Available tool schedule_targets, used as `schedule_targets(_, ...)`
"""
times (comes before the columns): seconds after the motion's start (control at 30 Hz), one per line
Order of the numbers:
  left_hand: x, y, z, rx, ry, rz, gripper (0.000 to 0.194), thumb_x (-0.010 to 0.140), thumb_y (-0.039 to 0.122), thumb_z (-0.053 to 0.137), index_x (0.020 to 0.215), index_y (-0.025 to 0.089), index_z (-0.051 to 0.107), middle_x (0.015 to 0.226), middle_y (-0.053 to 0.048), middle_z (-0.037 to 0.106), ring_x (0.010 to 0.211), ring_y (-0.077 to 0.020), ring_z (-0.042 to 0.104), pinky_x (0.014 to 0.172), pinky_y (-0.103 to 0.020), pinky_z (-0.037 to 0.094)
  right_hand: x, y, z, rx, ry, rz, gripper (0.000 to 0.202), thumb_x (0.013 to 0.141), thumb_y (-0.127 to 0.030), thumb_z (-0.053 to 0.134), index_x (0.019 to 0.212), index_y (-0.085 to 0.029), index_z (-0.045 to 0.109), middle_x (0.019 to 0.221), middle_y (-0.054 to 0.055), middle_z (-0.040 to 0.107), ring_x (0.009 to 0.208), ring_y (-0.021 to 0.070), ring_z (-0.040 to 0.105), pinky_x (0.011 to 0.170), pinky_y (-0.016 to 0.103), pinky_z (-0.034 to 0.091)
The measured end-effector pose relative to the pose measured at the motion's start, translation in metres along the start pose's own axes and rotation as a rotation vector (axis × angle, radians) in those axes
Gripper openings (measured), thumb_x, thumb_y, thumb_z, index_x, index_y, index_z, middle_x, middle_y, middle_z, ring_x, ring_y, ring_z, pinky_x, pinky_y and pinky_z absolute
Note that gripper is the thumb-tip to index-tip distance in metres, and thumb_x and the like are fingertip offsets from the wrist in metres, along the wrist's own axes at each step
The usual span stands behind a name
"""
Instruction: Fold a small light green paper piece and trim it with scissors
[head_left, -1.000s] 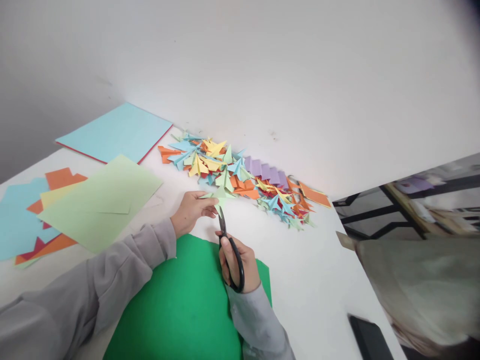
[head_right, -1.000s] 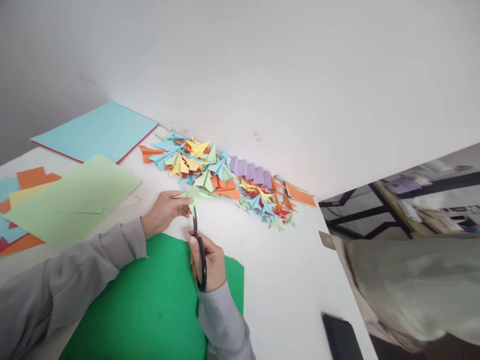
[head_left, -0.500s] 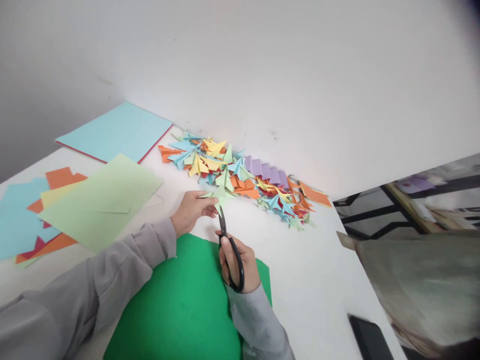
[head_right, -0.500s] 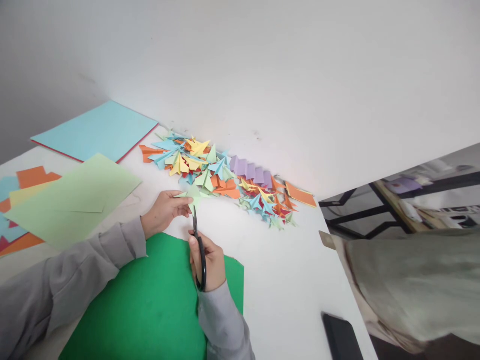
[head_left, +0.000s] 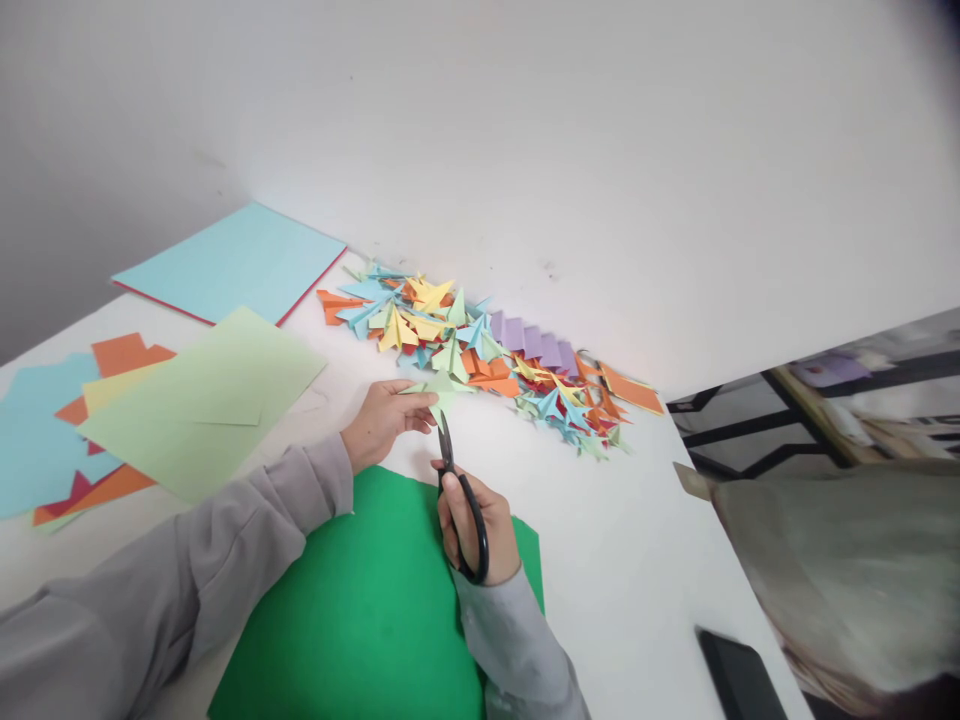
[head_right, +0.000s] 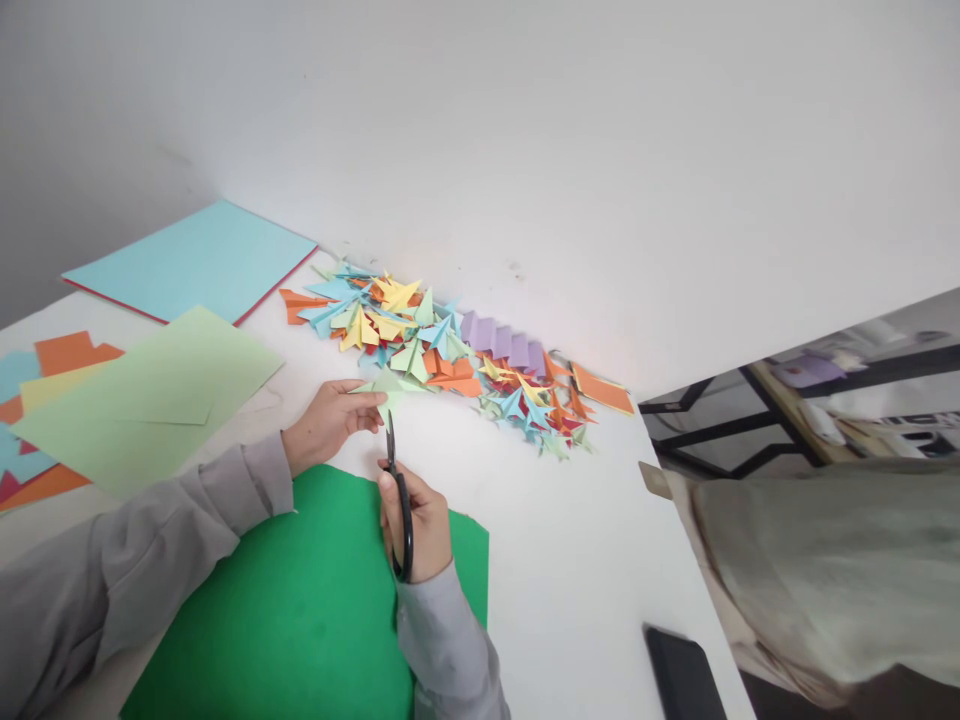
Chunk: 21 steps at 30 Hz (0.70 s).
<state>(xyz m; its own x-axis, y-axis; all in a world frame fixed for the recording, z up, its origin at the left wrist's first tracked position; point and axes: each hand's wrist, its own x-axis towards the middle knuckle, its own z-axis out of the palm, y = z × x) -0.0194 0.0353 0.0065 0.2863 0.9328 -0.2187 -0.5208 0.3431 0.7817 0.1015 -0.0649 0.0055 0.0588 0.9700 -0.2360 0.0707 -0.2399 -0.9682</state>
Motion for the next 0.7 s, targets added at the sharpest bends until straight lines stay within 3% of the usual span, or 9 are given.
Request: schedule_targets(0.7,-0.0006,0.0005,0.0013,0.045,0.013,0.018,0.018,0.057,0.019,0.068,0.063,0.008,0.055,0.055,-0.002,0.054,0.048,-0.0101,0.053,0.046,-0.023,0.043,-0.0012,-0.0035,0.0005,-0.017,0.003,0.014,0.052,0.071,-0.052,0.051,0.102,-0.010,0.056,0.036,-0.009,0.037,0.022,0.0038,0.028,0.022,0.017,0.019)
